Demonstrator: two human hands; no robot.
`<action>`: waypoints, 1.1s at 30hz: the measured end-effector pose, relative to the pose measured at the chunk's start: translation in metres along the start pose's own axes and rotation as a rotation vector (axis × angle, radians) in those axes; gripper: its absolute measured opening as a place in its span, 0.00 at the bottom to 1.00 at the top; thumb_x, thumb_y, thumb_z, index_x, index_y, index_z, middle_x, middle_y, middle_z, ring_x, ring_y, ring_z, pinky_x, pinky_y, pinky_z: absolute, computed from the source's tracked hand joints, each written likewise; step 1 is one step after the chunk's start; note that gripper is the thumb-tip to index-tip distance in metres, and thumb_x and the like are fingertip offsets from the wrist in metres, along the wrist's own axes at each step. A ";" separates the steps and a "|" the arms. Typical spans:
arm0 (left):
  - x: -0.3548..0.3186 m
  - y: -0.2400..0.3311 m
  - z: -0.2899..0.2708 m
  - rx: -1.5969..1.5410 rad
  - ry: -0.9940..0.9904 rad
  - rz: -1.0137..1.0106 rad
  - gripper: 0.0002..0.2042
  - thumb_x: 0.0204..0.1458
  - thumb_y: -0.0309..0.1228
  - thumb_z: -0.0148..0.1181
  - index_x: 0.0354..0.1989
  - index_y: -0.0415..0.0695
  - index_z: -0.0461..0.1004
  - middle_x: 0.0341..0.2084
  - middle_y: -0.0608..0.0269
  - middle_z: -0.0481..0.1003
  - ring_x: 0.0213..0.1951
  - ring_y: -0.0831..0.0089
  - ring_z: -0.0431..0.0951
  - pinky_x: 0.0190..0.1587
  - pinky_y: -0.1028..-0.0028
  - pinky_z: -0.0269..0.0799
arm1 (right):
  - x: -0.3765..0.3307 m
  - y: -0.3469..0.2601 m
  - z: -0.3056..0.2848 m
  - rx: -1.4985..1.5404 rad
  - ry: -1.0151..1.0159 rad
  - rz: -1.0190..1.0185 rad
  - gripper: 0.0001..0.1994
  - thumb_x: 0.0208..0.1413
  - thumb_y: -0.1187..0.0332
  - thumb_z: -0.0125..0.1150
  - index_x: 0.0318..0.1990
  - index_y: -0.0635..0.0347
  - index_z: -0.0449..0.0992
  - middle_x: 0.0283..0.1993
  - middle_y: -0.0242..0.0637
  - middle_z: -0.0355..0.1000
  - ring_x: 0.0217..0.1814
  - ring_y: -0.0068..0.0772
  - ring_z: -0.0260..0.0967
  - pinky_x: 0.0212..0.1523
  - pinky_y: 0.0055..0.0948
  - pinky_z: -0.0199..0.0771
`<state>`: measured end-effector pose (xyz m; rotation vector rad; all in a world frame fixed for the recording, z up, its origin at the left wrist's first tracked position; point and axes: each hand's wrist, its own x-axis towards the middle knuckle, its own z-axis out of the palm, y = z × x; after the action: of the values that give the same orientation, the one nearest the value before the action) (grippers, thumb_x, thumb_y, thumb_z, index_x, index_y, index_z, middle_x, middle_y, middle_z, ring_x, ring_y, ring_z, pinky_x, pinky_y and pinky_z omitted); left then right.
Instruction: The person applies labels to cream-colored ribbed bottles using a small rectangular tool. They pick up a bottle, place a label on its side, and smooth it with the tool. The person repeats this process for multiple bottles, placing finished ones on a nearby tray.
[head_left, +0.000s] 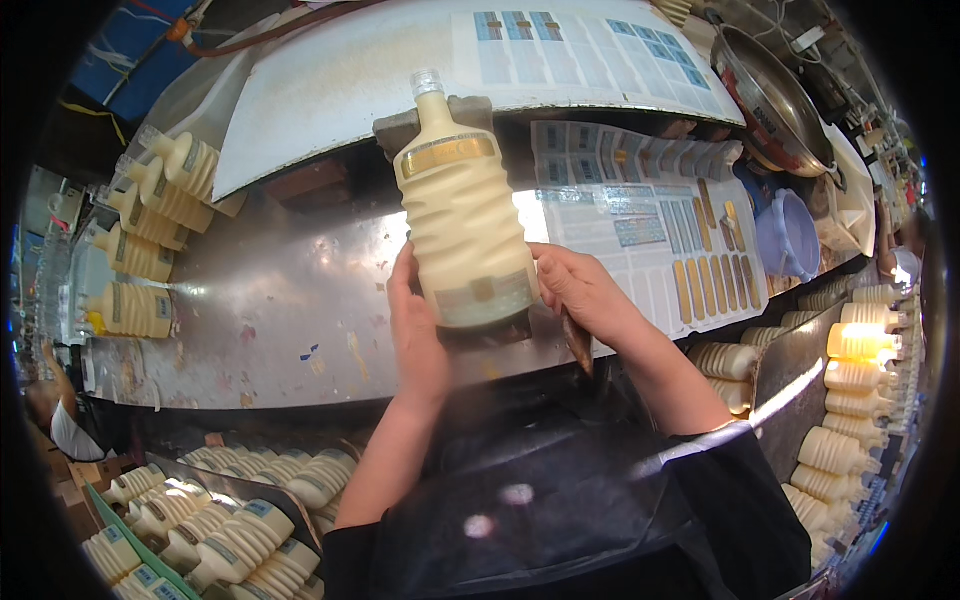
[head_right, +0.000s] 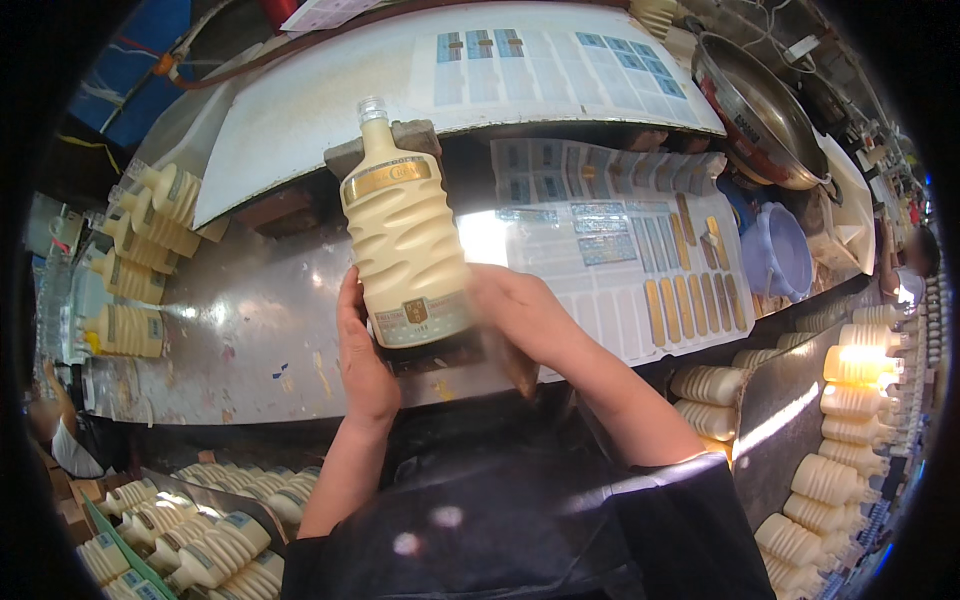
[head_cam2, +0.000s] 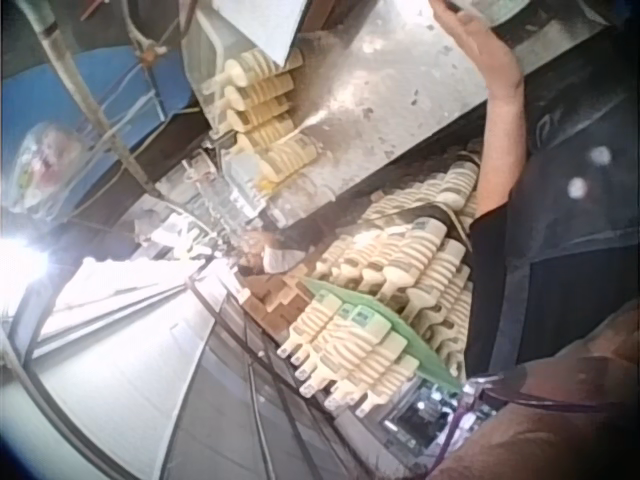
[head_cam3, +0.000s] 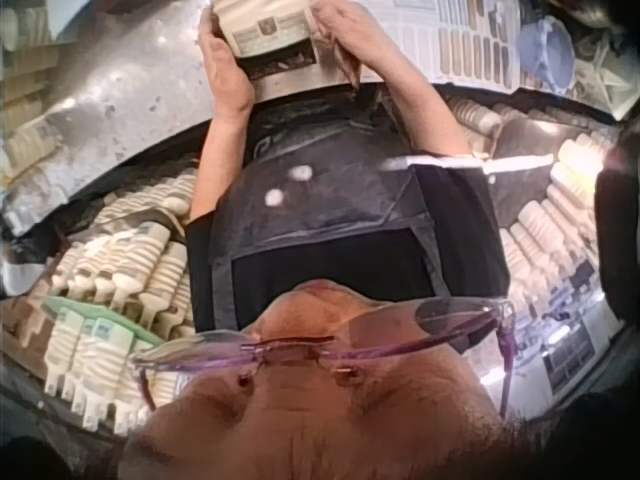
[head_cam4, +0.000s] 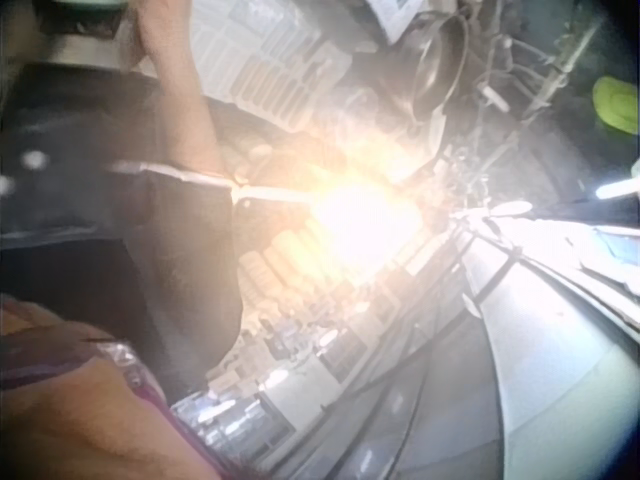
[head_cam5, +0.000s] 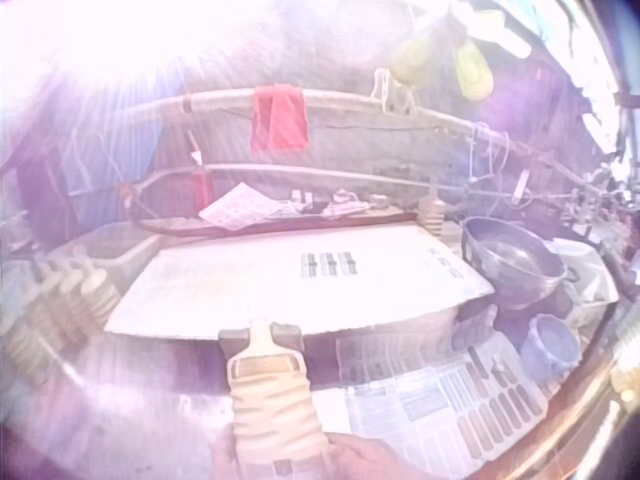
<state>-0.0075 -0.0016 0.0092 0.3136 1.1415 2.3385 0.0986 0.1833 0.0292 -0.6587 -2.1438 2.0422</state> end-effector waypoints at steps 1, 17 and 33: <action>-0.001 -0.007 -0.011 0.152 -0.036 0.053 0.31 0.72 0.42 0.46 0.76 0.37 0.48 0.70 0.51 0.59 0.70 0.64 0.60 0.72 0.66 0.52 | -0.001 0.001 0.000 -0.008 -0.027 0.000 0.23 0.67 0.59 0.58 0.64 0.60 0.74 0.41 0.37 0.80 0.41 0.22 0.75 0.44 0.29 0.76; 0.000 -0.014 -0.012 0.563 -0.033 0.081 0.30 0.68 0.37 0.54 0.72 0.36 0.50 0.67 0.51 0.58 0.70 0.62 0.57 0.73 0.63 0.51 | -0.009 -0.016 0.015 -0.304 0.056 0.081 0.29 0.61 0.49 0.63 0.64 0.58 0.72 0.35 0.47 0.79 0.37 0.42 0.78 0.44 0.38 0.77; -0.001 -0.018 -0.009 0.427 -0.023 0.093 0.30 0.69 0.35 0.54 0.74 0.39 0.51 0.67 0.55 0.59 0.68 0.66 0.58 0.72 0.65 0.50 | -0.008 -0.012 0.017 -0.269 0.076 0.086 0.30 0.59 0.48 0.64 0.63 0.57 0.74 0.35 0.46 0.79 0.37 0.41 0.78 0.43 0.38 0.77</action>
<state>-0.0041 0.0005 -0.0104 0.5526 1.6432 2.1420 0.0971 0.1648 0.0413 -0.8594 -2.4063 1.7496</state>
